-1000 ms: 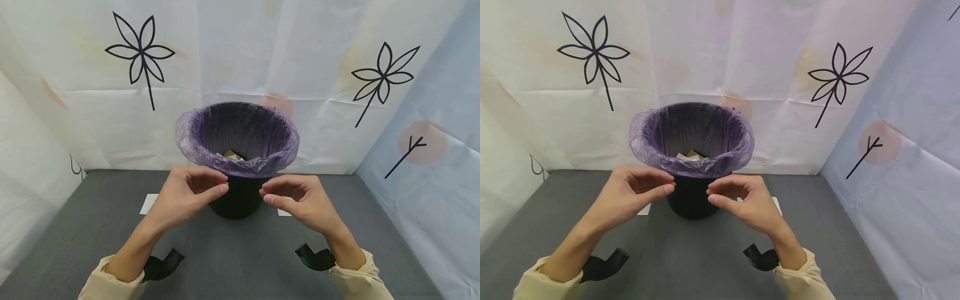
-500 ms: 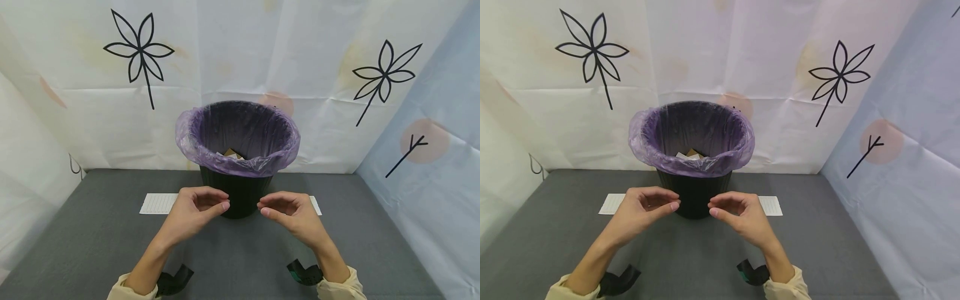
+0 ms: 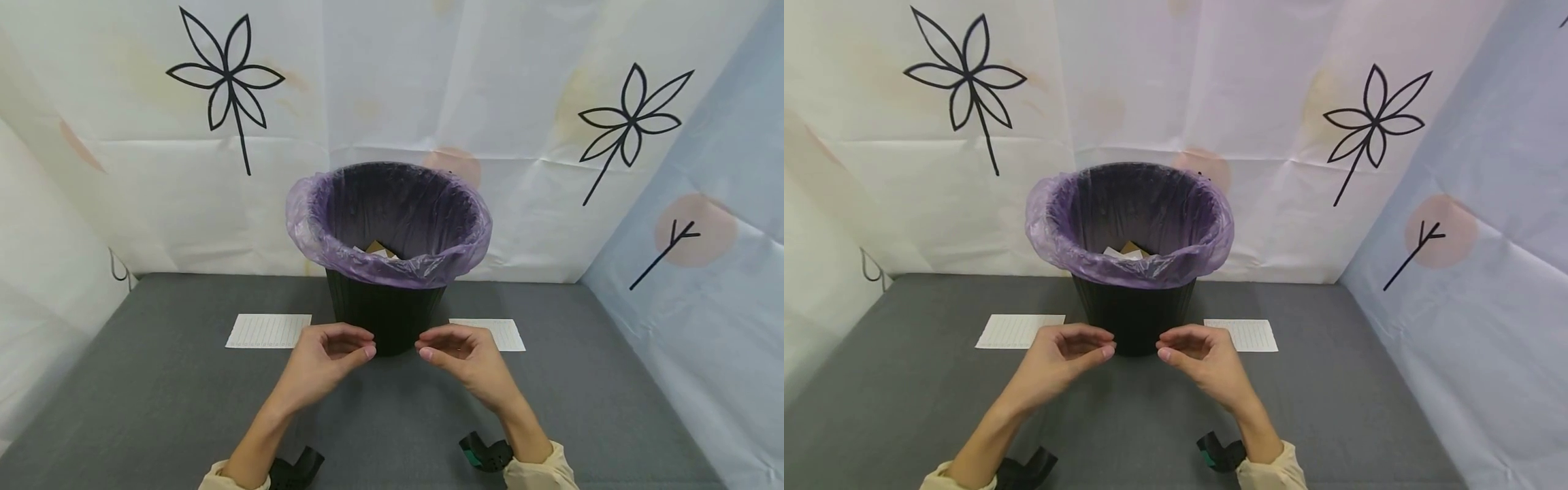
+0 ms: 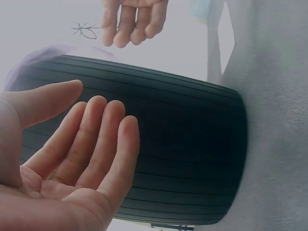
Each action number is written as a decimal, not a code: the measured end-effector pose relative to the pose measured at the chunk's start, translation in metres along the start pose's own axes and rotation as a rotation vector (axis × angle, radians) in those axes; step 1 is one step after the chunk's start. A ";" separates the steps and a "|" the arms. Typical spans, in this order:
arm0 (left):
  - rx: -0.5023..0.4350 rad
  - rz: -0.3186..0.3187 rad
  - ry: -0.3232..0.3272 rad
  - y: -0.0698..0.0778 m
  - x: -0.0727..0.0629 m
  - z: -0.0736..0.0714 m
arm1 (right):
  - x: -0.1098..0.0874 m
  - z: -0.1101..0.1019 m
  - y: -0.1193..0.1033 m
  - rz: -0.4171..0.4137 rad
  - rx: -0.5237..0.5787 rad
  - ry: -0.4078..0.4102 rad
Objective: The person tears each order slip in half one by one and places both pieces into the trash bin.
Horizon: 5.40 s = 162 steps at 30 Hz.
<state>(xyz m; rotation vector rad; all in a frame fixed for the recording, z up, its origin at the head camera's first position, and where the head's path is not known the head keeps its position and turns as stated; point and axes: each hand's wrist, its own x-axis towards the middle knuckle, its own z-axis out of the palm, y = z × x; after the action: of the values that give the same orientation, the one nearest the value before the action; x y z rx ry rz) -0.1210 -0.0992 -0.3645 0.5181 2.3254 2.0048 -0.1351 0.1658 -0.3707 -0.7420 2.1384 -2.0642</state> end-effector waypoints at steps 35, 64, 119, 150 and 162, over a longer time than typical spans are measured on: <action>0.225 -0.004 0.204 -0.037 -0.008 -0.078 | 0.001 0.029 0.028 0.131 0.004 -0.028; 0.573 -0.203 0.180 -0.100 -0.009 -0.179 | 0.071 0.142 0.059 0.129 -0.241 -0.161; 0.695 -0.164 0.016 -0.103 -0.003 -0.195 | 0.134 0.195 0.082 0.176 -0.898 -0.006; 0.455 -0.177 0.083 -0.104 -0.013 -0.203 | 0.121 0.204 0.059 0.025 -0.607 0.119; 0.363 -0.087 0.139 -0.085 -0.012 -0.189 | 0.100 0.189 0.039 -0.024 -0.467 0.129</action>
<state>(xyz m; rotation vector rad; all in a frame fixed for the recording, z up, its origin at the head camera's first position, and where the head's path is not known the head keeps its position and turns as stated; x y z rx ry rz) -0.1737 -0.2932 -0.4168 0.2872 2.7608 1.6360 -0.1620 -0.0483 -0.3977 -0.6881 2.7392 -1.6728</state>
